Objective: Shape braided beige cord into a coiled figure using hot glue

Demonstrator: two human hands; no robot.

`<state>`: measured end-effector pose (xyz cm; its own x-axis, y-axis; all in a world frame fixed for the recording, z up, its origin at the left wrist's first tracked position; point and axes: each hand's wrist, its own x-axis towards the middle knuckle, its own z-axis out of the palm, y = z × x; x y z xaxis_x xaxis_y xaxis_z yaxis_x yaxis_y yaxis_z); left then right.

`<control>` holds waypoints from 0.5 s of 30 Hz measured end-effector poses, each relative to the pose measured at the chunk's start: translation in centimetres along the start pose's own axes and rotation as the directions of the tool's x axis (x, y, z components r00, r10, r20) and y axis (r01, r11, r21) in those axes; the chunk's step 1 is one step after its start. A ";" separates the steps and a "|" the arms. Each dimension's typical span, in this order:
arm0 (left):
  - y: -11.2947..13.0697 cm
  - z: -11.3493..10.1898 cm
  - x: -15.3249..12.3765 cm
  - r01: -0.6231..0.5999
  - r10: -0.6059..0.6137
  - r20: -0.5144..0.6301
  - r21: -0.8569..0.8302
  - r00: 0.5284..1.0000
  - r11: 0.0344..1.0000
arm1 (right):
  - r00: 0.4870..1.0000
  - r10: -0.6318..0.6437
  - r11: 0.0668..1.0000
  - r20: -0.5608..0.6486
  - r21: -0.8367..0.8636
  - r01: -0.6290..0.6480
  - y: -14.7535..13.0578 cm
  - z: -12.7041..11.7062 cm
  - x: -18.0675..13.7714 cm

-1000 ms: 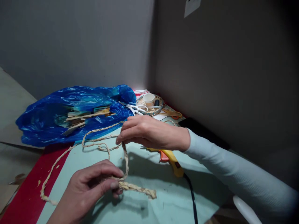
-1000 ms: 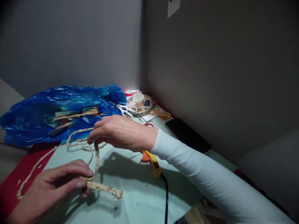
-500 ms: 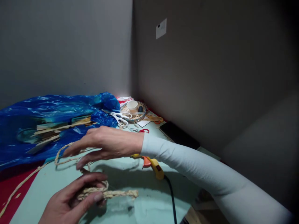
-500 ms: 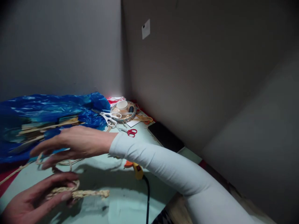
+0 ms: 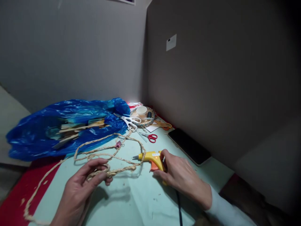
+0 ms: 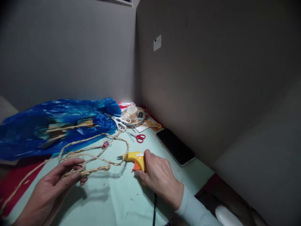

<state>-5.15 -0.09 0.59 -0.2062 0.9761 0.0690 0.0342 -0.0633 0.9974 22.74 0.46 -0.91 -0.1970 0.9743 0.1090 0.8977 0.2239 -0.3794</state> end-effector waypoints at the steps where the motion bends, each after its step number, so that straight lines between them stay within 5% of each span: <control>1: 0.2 0.1 -0.3 -0.041 0.042 -0.015 0.035 0.999 0.999 | 1.000 0.024 1.000 -0.002 -0.006 -0.024 -0.3 0.3 -0.2; 6: 0.6 -0.1 -1.3 -0.248 0.296 -0.140 0.286 0.945 0.926 | 0.996 0.081 0.996 0.037 0.023 -0.082 0.6 0.4 -1.2; 9: 0.5 -0.5 -1.7 -0.349 0.425 -0.161 0.357 0.891 0.866 | 0.985 0.167 0.946 0.051 0.271 -0.175 2.8 0.2 -1.7; 12: 0.3 -0.5 -2.1 -0.429 0.532 -0.171 0.415 0.830 0.802 | 0.948 0.308 0.718 0.076 0.636 -0.284 4.5 -0.1 -2.3; 15: 0.2 -0.2 -2.5 -0.467 0.600 -0.190 0.465 0.777 0.752 | 0.885 0.416 0.440 0.209 0.805 -0.397 4.7 -0.1 -3.3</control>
<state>-4.86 -2.61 0.58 -0.3254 0.6813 0.6557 0.5767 -0.4066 0.7086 27.65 -1.75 -2.91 0.1171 0.9603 -0.2533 0.1561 -0.2697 -0.9502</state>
